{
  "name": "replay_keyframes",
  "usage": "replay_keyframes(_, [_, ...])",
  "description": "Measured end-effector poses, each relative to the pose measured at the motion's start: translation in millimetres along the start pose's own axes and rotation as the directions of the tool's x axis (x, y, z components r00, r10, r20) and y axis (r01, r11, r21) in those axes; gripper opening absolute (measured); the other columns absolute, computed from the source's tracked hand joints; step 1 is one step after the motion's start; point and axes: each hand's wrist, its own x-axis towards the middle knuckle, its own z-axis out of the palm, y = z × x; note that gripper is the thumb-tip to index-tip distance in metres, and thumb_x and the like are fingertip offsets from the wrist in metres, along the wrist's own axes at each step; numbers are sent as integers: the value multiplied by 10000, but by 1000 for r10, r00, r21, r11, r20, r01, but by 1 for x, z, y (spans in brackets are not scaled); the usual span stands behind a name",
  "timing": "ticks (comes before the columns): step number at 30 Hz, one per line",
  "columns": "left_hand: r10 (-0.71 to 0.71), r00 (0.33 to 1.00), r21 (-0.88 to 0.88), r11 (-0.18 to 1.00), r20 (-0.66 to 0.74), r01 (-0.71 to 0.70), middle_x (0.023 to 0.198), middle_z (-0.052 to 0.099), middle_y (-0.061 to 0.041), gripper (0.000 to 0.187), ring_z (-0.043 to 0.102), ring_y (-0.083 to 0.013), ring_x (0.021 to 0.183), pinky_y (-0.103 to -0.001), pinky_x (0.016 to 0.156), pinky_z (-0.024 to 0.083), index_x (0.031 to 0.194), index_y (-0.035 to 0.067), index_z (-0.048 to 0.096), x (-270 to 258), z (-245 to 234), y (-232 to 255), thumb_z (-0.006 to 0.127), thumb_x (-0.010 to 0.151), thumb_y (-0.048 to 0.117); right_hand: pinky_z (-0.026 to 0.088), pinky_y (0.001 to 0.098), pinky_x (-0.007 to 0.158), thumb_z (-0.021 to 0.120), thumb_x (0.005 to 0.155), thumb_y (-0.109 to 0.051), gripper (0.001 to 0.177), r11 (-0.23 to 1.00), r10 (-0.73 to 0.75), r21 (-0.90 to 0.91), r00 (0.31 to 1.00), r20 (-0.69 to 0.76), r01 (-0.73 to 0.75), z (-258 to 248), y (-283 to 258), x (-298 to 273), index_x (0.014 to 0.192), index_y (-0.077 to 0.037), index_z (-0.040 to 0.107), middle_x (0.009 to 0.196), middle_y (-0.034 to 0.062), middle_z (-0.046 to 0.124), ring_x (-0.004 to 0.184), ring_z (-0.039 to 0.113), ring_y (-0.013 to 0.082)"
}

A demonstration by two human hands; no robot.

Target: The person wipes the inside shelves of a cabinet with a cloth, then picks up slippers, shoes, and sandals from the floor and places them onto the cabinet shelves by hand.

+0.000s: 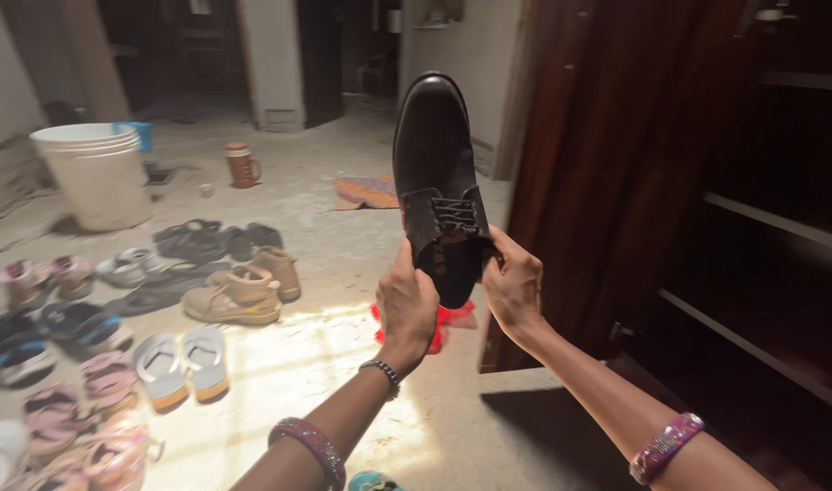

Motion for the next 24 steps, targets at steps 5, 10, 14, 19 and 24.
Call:
replay_keyframes(5, [47, 998, -57, 997, 47, -44, 886, 697, -279, 547, 706, -421, 804, -520, 749, 535, 1412, -75, 495, 4, 33, 38, 539, 870, -6, 582, 239, 538, 518, 979, -4, 346, 990, 54, 138, 994, -97, -40, -41, 8, 5, 1244, -106, 717, 698, 6, 706, 584, 660, 50])
replay_keyframes(10, [83, 990, -139, 988, 115, -66, 973, 699, -291, 558, 704, -431, 871, -513, 776, 543, 1429, -64, 482, -7, 67, 79, 537, 879, 4, 538, 261, 508, 566, 985, -44, 275, 998, 53, 30, 969, -241, -48, -83, 41, 5, 1222, -65, 703, 699, 17, 705, 589, 670, 84])
replay_keyframes(14, [248, 969, -212, 947, 10, -240, 1189, 692, -290, 553, 699, -442, 943, -514, 788, 547, 1422, -75, 485, -15, 97, 105, 535, 874, -23, 584, 247, 551, 565, 1008, -56, 203, 1000, 17, 11, 944, -330, -14, -113, 74, 7, 1195, -11, 630, 745, 23, 718, 626, 713, 78])
replay_keyframes(19, [204, 968, -213, 962, 146, -171, 1175, 704, -241, 535, 717, -402, 921, -492, 781, 568, 1410, -46, 506, -28, 133, 139, 531, 876, -25, 591, 305, 525, 566, 998, -67, 212, 994, 97, 1, 883, -460, -109, -147, 106, 0, 1203, -19, 592, 788, 92, 707, 601, 694, 158])
replay_keyframes(24, [214, 939, -156, 972, 270, -177, 1088, 723, -224, 531, 714, -398, 862, -501, 753, 561, 1363, -35, 537, -49, 164, 156, 570, 833, -19, 523, 518, 755, 547, 911, 1, 312, 894, -37, -404, 868, -496, -193, -176, 148, -22, 1222, 16, 531, 887, 223, 706, 826, 695, 413])
